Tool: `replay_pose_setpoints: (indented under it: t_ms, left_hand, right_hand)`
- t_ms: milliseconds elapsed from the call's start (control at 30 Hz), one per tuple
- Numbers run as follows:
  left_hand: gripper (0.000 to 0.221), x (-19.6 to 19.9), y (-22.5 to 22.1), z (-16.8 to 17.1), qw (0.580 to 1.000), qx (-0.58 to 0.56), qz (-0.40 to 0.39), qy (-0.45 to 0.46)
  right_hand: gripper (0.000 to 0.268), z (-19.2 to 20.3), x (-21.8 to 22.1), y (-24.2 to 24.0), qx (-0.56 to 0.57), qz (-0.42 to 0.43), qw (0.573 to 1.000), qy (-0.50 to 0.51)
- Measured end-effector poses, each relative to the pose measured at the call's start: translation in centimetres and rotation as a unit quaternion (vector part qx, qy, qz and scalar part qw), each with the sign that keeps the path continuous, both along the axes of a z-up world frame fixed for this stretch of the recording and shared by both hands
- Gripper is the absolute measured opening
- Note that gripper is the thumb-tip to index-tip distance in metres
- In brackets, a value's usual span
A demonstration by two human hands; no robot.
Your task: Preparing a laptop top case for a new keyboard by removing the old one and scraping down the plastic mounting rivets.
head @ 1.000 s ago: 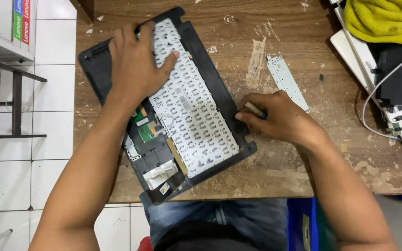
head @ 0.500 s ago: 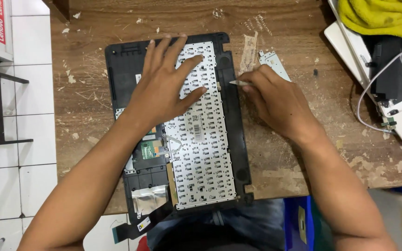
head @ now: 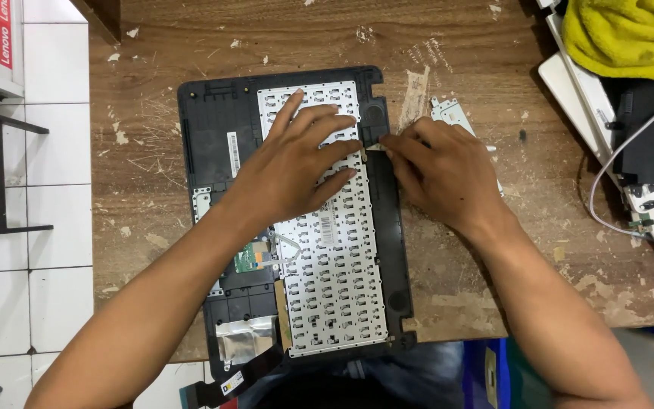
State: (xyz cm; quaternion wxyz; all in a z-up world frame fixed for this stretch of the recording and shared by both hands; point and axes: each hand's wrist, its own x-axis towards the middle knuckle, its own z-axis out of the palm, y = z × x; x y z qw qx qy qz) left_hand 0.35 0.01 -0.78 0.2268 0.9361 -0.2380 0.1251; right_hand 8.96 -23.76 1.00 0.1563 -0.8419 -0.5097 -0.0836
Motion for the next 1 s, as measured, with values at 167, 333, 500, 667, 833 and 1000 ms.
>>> replay_pose_setpoints:
  t_ms: [167, 333, 500, 667, 833, 1000]
  left_hand:
    - [0.032, 0.03, 0.01, -0.1, 1.0, -0.013, -0.005, -0.019]
    - [0.033, 0.07, -0.08, -0.18, 1.0, -0.013, -0.006, -0.018]
    - [0.03, 0.04, -0.06, -0.17, 0.999, -0.023, -0.007, -0.03]
    - [0.028, -0.07, -0.02, 0.28, 0.999, -0.027, -0.016, -0.018]
    - [0.027, -0.12, 0.04, 0.32, 0.999, -0.031, -0.015, -0.014]
    - [0.027, -0.02, 0.24, 0.0, 0.999, -0.023, -0.021, -0.027]
  right_hand:
    - [0.014, -0.04, 0.05, -0.06, 0.022, 0.01, 1.0, -0.015]
    - [0.014, -0.09, -0.02, -0.08, 0.026, 0.016, 0.998, -0.049]
    - [0.011, 0.07, -0.25, 0.2, 0.041, 0.019, 0.996, -0.072]
    - [0.012, 0.16, -0.24, 0.33, 0.048, 0.024, 0.997, -0.05]
    - [0.013, -0.06, -0.19, 0.34, 0.073, 0.023, 0.997, 0.0]
    - [0.016, 0.37, 0.29, 0.32, 0.131, 0.052, 0.974, 0.178]
